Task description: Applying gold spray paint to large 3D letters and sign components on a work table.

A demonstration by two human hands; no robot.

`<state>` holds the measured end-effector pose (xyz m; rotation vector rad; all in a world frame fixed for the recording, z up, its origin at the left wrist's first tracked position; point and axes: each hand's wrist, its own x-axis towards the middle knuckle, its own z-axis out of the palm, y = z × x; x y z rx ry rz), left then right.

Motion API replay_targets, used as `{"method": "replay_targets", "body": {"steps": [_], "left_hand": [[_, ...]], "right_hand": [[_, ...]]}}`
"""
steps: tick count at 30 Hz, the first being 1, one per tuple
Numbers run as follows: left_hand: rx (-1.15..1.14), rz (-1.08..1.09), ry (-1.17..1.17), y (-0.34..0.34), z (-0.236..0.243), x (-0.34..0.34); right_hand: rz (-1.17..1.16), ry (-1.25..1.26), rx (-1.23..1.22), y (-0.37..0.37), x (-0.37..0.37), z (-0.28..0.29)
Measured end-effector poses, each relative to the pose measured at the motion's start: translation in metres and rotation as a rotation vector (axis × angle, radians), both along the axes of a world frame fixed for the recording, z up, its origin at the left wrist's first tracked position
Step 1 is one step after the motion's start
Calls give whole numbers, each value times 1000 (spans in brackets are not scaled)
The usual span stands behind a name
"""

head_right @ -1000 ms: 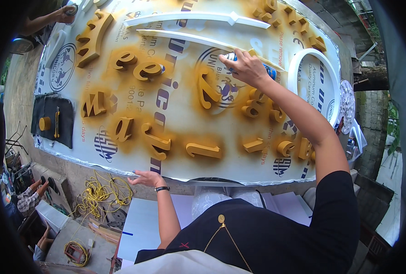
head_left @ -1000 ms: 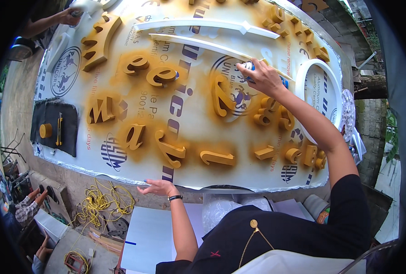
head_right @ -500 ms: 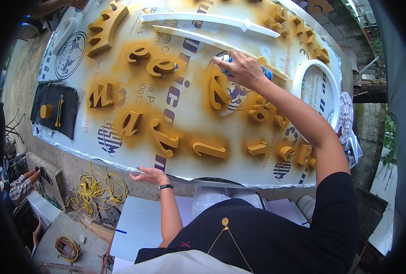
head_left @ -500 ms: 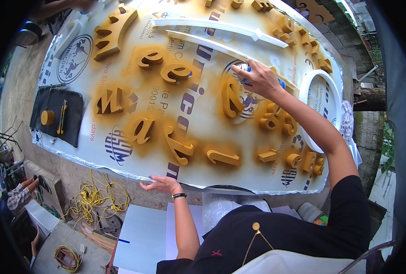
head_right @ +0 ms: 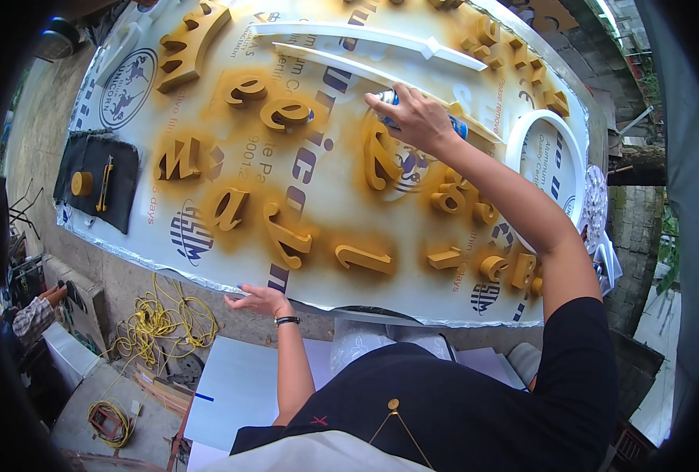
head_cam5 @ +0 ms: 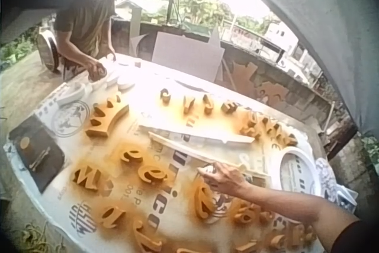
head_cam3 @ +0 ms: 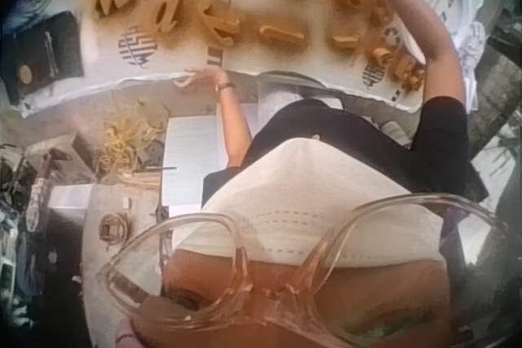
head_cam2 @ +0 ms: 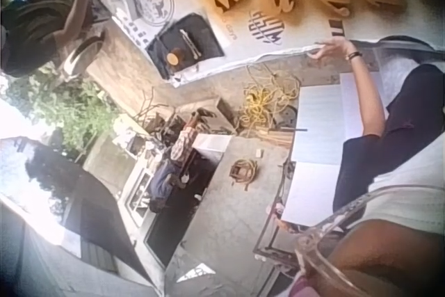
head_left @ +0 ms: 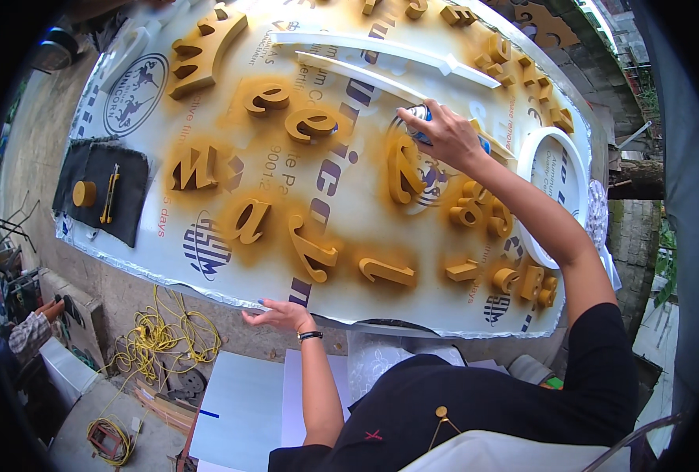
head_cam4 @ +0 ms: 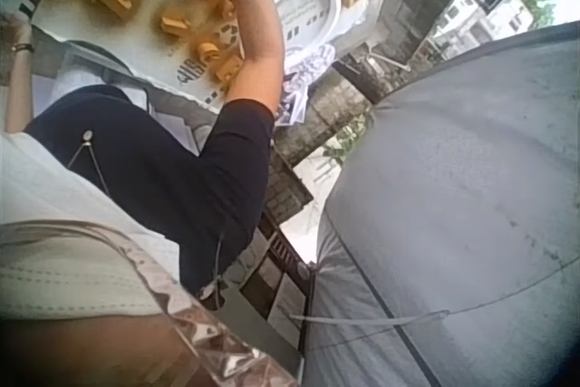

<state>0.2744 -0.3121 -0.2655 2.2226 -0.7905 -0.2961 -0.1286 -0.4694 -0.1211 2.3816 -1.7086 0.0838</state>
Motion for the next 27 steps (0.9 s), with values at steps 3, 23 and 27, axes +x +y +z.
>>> {"method": "replay_targets", "body": {"steps": [3, 23, 27], "left_hand": [[3, -2, 7, -2, 3, -4], [-11, 16, 27, -2, 4, -1], [-13, 10, 57, -4, 9, -5]], "right_hand": [[-24, 36, -18, -6, -2, -6], [25, 42, -43, -48, 32, -22], [36, 30, -64, -50, 35, -19]]}}
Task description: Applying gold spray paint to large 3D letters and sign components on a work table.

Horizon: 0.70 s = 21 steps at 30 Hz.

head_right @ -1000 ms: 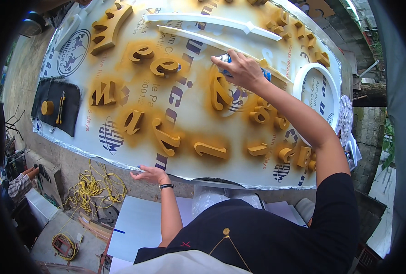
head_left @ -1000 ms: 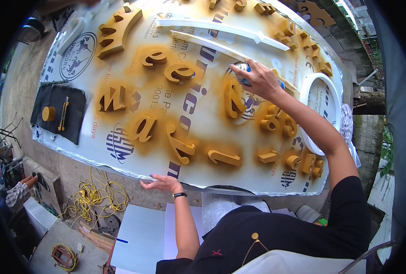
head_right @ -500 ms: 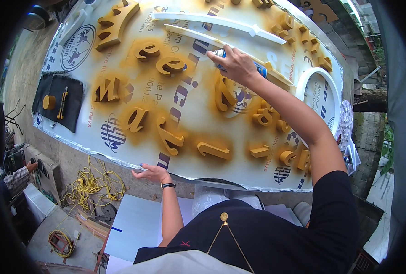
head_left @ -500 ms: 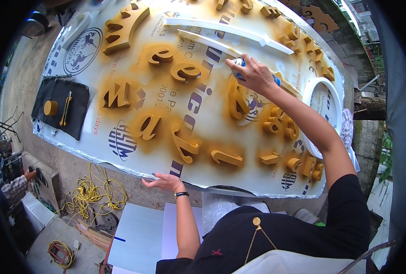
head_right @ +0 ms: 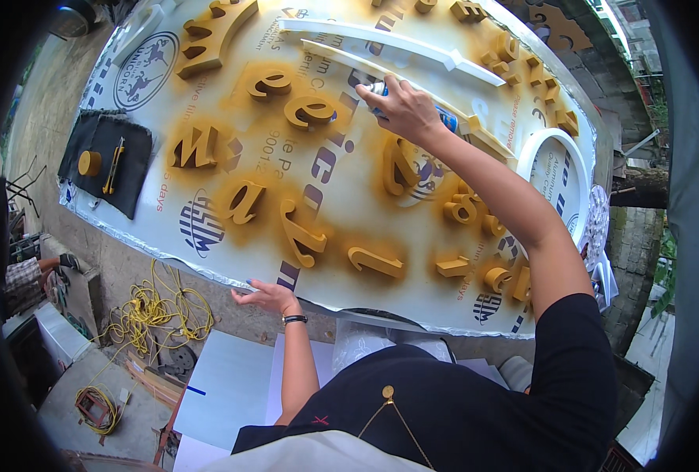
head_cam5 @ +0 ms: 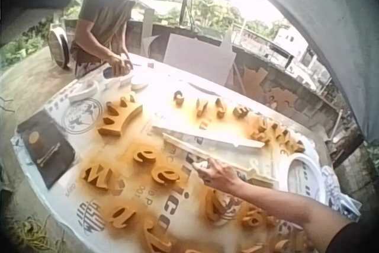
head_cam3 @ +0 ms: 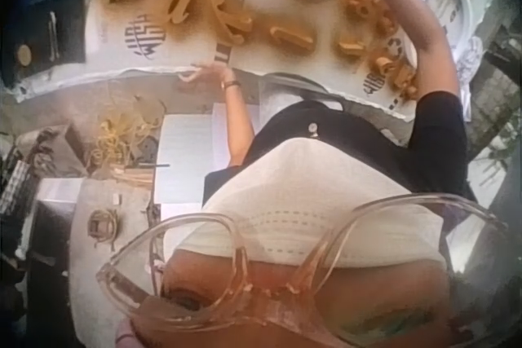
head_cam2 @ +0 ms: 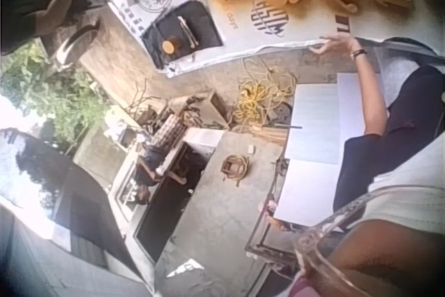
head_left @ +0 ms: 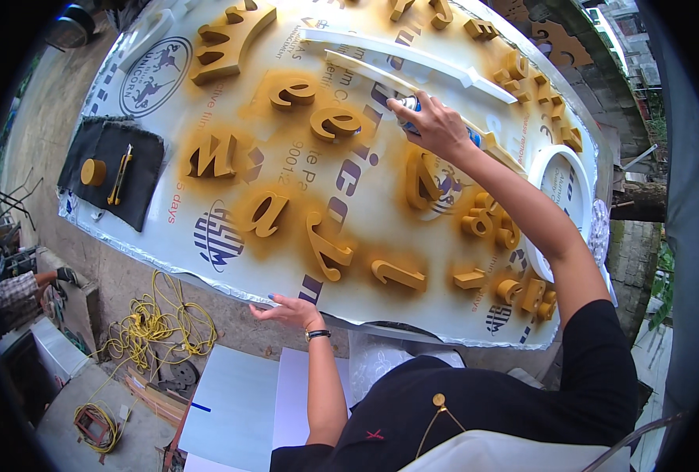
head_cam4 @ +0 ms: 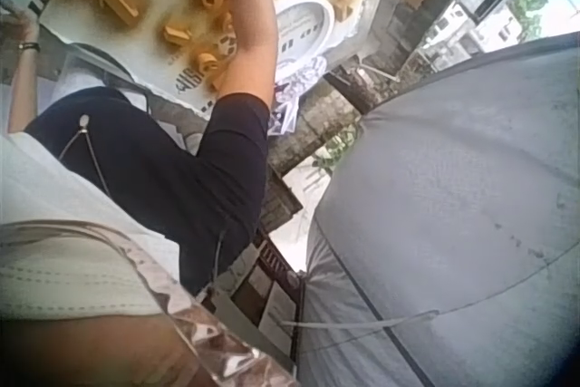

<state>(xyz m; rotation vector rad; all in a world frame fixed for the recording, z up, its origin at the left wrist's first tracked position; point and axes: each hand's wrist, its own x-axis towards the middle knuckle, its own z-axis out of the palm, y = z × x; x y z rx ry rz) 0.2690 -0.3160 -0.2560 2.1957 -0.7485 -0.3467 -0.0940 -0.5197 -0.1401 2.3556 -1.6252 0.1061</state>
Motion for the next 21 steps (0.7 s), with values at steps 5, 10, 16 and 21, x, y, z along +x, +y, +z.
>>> {"method": "replay_targets", "body": {"steps": [5, 10, 16, 21], "left_hand": [[-11, 5, -48, 0, 0, 2], [-22, 11, -23, -1, 0, 0], [-4, 7, -73, 0, 0, 1], [3, 9, -51, -1, 2, 0]], "right_hand": [[35, -13, -20, -4, 9, 3], [20, -16, 10, -9, 10, 1], [-7, -3, 22, -9, 24, 11], [-22, -79, 35, 8, 40, 34]]}}
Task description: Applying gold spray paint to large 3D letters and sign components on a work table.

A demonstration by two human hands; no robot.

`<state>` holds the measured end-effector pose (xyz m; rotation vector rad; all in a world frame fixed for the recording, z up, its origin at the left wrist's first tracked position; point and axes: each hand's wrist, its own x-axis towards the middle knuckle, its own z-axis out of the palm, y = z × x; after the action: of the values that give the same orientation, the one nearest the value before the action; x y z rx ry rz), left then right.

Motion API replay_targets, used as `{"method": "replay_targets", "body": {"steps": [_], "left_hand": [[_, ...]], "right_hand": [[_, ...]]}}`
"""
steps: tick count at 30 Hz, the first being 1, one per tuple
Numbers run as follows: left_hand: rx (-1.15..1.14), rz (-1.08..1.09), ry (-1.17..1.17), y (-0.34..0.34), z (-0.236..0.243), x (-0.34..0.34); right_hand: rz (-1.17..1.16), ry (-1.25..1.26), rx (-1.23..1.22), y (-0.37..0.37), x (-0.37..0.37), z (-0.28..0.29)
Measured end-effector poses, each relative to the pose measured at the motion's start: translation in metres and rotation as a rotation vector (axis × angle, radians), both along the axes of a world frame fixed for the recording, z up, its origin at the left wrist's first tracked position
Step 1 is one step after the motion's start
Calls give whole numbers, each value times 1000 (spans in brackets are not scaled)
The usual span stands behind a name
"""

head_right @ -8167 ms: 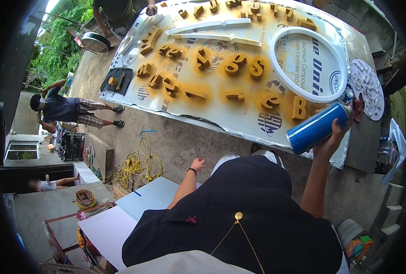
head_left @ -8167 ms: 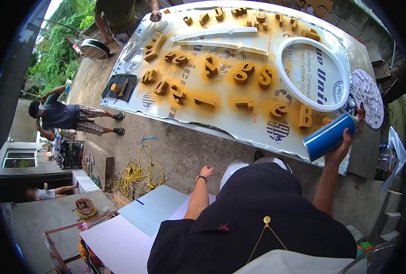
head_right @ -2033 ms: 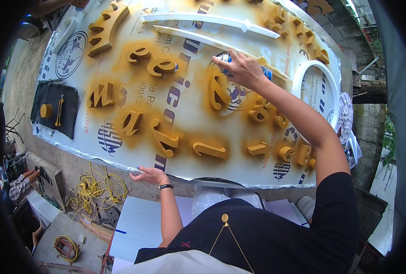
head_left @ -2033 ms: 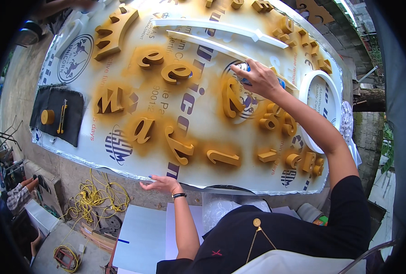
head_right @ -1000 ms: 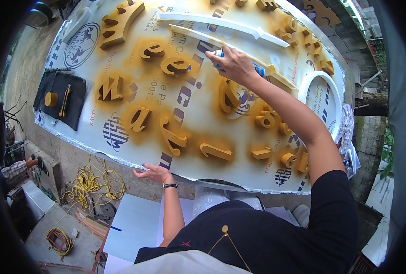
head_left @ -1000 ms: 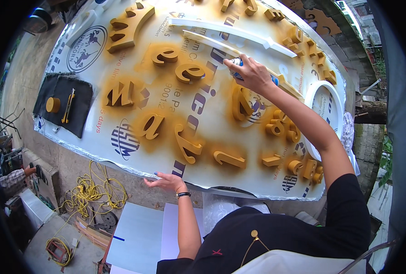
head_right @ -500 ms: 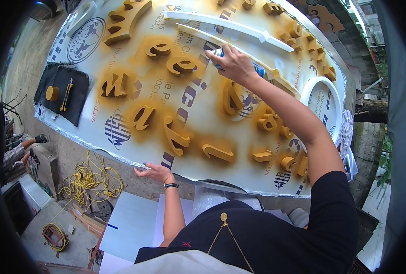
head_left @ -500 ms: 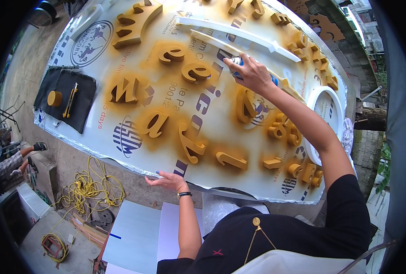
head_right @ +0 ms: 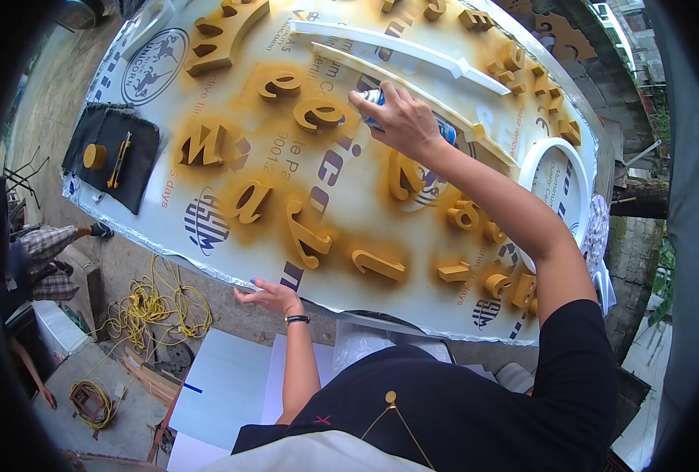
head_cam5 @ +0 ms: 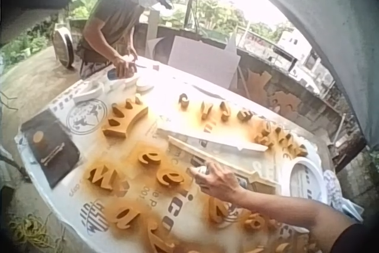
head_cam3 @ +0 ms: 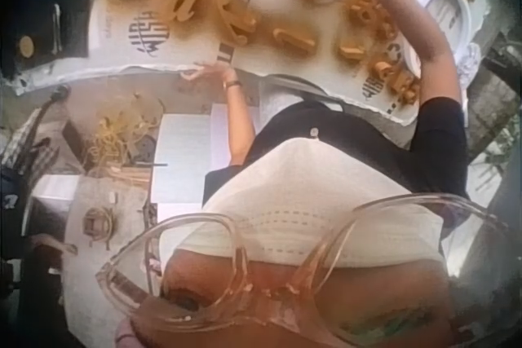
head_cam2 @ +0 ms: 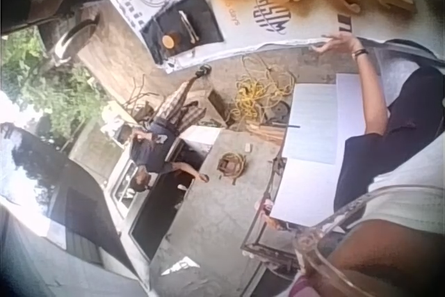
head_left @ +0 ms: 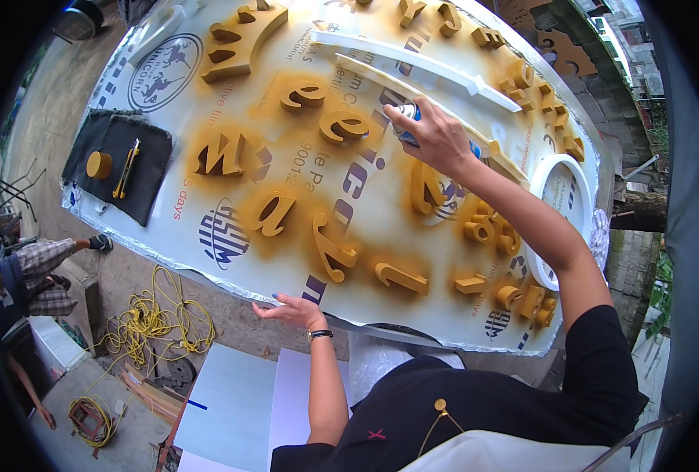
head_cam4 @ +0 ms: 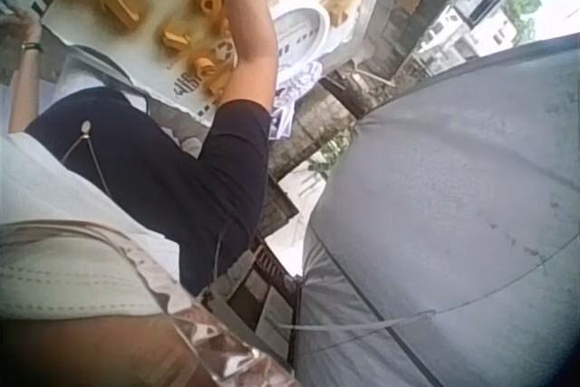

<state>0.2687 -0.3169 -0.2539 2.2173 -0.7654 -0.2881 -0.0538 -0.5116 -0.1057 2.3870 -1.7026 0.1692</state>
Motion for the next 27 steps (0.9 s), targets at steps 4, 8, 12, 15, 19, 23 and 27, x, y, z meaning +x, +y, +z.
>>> {"method": "replay_targets", "body": {"steps": [4, 8, 12, 15, 19, 23, 27], "left_hand": [[-2, -3, 0, 2, -4, 2], [5, -8, -67, 4, -10, 5], [5, -2, -13, 1, -2, -1], [24, 16, 55, -1, 6, -3], [7, 14, 45, 1, 0, 1], [8, 9, 19, 3, -7, 4], [9, 8, 77, 3, -6, 2]], "right_hand": [[84, -38, -66, 7, 3, 4], [97, -25, -55, 2, 5, -5], [11, 9, 42, -4, 8, -7], [14, -20, 43, -4, 13, -2], [50, -18, 1, -3, 19, -2], [35, 26, -44, -13, 19, -9], [26, 62, -66, -35, 12, -20]]}}
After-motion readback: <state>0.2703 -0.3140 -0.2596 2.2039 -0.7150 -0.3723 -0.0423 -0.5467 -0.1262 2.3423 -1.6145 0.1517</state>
